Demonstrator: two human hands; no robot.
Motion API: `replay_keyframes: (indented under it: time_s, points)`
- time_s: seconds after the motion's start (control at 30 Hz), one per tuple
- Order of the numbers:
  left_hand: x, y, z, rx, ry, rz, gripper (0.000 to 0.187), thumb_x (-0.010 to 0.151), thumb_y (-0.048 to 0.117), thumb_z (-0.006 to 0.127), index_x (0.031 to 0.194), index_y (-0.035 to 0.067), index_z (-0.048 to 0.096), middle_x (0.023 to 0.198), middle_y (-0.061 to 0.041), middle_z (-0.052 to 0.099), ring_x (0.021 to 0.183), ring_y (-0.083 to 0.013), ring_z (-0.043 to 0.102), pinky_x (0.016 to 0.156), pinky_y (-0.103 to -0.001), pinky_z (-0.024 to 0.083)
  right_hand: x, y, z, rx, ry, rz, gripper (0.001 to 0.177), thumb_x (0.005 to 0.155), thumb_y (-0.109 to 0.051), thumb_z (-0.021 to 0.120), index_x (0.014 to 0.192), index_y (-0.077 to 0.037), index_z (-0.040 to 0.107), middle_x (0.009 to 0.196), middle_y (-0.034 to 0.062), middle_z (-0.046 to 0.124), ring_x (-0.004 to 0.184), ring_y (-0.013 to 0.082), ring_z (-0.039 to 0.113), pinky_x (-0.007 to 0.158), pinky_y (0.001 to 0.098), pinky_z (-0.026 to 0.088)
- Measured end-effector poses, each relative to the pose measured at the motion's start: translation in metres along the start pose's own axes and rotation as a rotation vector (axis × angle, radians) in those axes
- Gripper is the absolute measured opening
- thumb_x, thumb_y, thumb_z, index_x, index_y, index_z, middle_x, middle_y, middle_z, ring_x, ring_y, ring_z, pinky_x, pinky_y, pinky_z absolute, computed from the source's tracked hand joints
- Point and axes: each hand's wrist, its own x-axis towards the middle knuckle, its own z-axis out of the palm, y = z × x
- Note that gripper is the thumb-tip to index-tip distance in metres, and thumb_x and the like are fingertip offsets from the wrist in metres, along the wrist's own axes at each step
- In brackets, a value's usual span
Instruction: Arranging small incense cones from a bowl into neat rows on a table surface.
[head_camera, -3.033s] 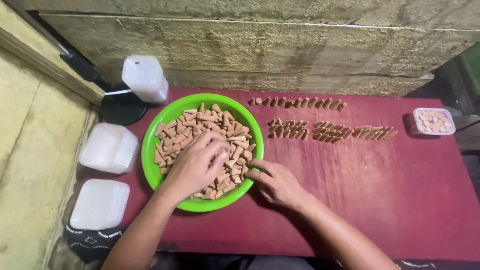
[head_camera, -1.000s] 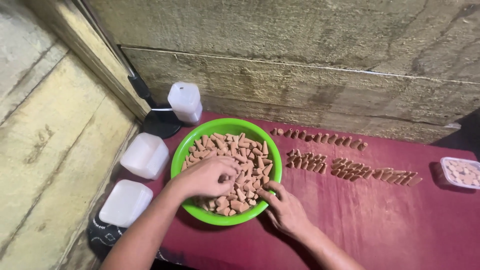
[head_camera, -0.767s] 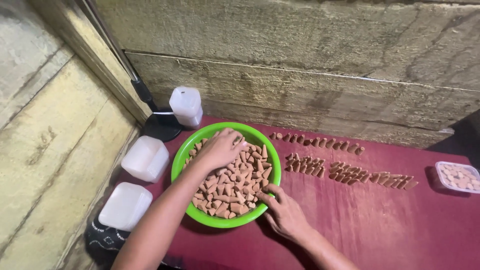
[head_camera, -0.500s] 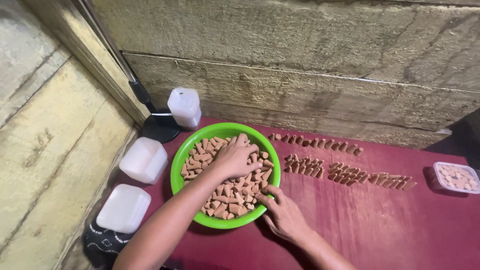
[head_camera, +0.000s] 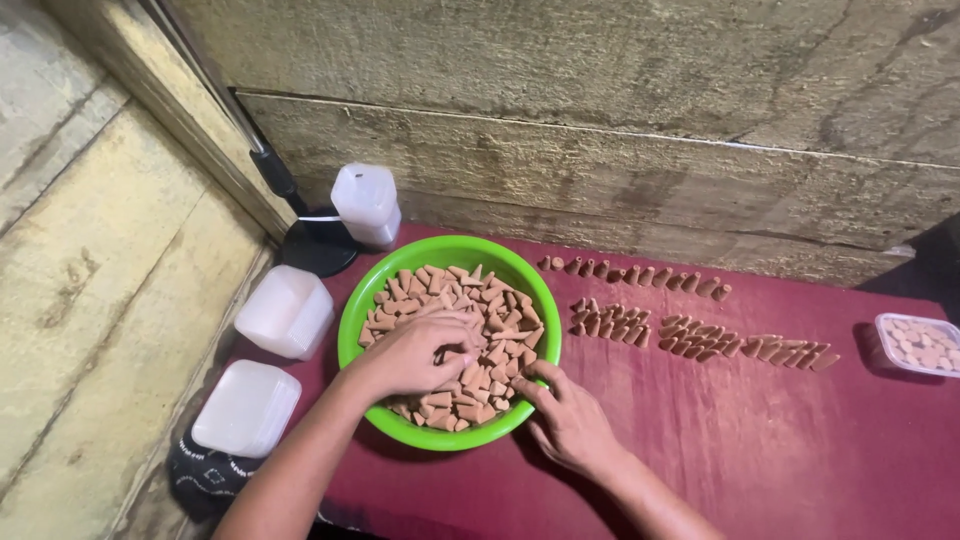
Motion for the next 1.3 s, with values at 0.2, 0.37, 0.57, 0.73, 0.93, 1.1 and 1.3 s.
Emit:
replay_keyframes:
  time_s: [0.2, 0.37, 0.57, 0.73, 0.93, 1.1, 1.3]
  points:
    - [-0.044, -0.007, -0.003, -0.112, 0.439, 0.019, 0.021, 0.092, 0.003, 0.057, 0.101, 0.008, 0.076, 0.13, -0.006, 0.071, 0.132, -0.0237, 0.059, 0.115, -0.046, 0.041, 0.004, -0.014, -0.029, 0.068, -0.149, 0.121, 0.066, 0.076, -0.011, 0.047, 0.141, -0.024, 0.05, 0.146, 0.0089, 0.048, 0.084, 0.0317, 0.073, 0.056, 0.0475, 0.069]
    - [-0.072, -0.037, 0.029, 0.003, 0.827, -0.131, 0.024, 0.094, 0.004, 0.054, 0.108, 0.006, 0.073, 0.126, -0.013, 0.062, 0.125, -0.0293, 0.059, 0.112, -0.043, 0.044, 0.03, -0.016, -0.057, 0.084, -0.055, -0.025, 0.047, 0.091, -0.013, 0.044, 0.135, -0.014, 0.06, 0.132, 0.0103, 0.066, 0.085, 0.0173, 0.071, 0.056, 0.0291, 0.061]
    - [-0.078, -0.06, 0.067, -0.179, 1.053, -0.356, 0.033, 0.1, 0.007, 0.045, 0.129, 0.005, 0.061, 0.144, -0.015, 0.051, 0.139, -0.0296, 0.047, 0.118, -0.043, 0.037, 0.091, -0.063, -0.059, 0.004, -0.189, -0.374, 0.054, 0.092, -0.032, 0.074, 0.141, -0.017, 0.055, 0.138, 0.0118, 0.059, 0.126, 0.0302, 0.053, 0.1, 0.0484, 0.05]
    - [-0.078, -0.047, 0.057, -0.386, 0.976, -0.531, 0.044, 0.098, 0.01, 0.038, 0.138, 0.015, 0.056, 0.151, -0.01, 0.055, 0.142, -0.0273, 0.048, 0.116, -0.039, 0.036, 0.136, -0.096, -0.027, 0.142, -0.526, -0.377, 0.063, 0.097, -0.056, 0.052, 0.152, -0.024, 0.05, 0.165, 0.0136, 0.035, 0.153, 0.0399, 0.026, 0.109, 0.0697, 0.024]
    - [-0.079, -0.026, 0.044, -0.645, 0.909, -0.672, 0.047, 0.105, 0.005, 0.033, 0.144, 0.02, 0.055, 0.156, -0.025, 0.044, 0.149, -0.0435, 0.034, 0.121, -0.059, 0.025, 0.157, -0.08, 0.002, -0.008, -0.35, -0.341, 0.059, 0.083, -0.051, 0.068, 0.136, -0.029, 0.058, 0.155, 0.0112, 0.045, 0.147, 0.0385, 0.037, 0.102, 0.0575, 0.034]
    - [-0.079, -0.04, 0.054, -0.571, 0.955, -0.627, 0.045, 0.103, 0.003, 0.038, 0.138, 0.017, 0.061, 0.15, -0.024, 0.051, 0.145, -0.0409, 0.041, 0.119, -0.055, 0.03, 0.179, -0.048, -0.009, -0.148, -0.419, -0.181, 0.065, 0.069, -0.027, 0.081, 0.13, -0.025, 0.057, 0.143, 0.0092, 0.051, 0.133, 0.0357, 0.05, 0.089, 0.054, 0.048]
    - [-0.079, -0.042, 0.059, -0.639, 0.994, -0.613, 0.044, 0.103, 0.003, 0.037, 0.135, 0.018, 0.064, 0.15, -0.019, 0.053, 0.144, -0.0393, 0.043, 0.119, -0.057, 0.03, 0.183, -0.012, -0.014, -0.122, -0.246, -0.094, 0.04, 0.086, -0.047, 0.068, 0.118, -0.025, 0.058, 0.137, 0.0006, 0.051, 0.129, 0.0289, 0.053, 0.09, 0.0494, 0.045]
